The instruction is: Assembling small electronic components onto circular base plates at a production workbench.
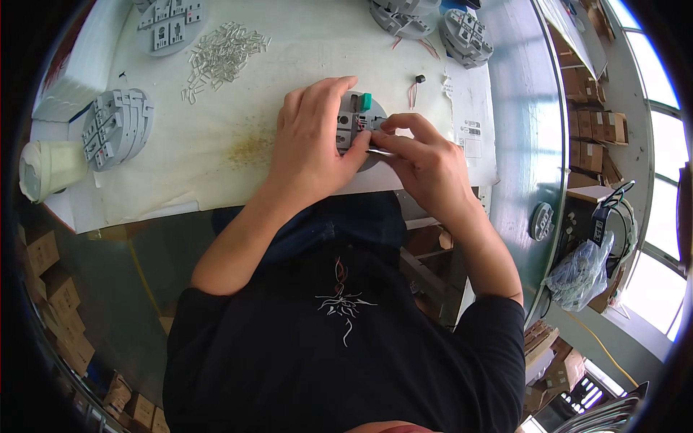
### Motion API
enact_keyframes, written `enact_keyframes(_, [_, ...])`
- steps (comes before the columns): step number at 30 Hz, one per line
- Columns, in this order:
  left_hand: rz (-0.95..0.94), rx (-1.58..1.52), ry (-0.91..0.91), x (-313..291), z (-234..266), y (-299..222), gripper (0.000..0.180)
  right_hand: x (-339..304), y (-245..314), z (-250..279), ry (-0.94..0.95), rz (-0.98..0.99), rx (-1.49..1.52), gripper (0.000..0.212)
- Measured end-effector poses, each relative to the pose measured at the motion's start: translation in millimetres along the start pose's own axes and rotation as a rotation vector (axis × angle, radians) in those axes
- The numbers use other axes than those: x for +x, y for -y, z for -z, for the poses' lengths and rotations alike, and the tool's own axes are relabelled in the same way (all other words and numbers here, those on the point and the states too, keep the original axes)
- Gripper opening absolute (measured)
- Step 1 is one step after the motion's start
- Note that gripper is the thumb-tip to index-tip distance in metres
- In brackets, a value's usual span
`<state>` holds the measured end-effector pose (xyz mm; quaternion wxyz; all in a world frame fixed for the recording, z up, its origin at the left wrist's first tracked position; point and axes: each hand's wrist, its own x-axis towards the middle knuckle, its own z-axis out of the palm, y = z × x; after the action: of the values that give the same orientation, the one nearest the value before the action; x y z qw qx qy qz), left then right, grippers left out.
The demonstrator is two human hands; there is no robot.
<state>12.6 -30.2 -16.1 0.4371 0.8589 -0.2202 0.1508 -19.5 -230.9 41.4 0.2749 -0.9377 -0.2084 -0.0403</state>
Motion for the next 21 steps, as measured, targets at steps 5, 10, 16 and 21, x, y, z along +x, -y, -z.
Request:
enact_keyframes(5, [0.042,0.039,0.045,-1,2,-4,0.068,-1,-15,-2,-0.140,-0.124,0.621,0.024])
enact_keyframes(10, [0.071,0.056,0.062,-2,1,-3,0.072,23,-3,-31,-0.365,0.052,1.175,0.052])
enact_keyframes(16, [0.039,-0.007,0.093,2,11,-8,0.085,28,7,-35,-0.281,0.069,0.707,0.060])
enact_keyframes(21, [-0.052,0.237,0.213,18,21,-29,0.092,36,-5,-22,-0.265,0.033,1.289,0.075])
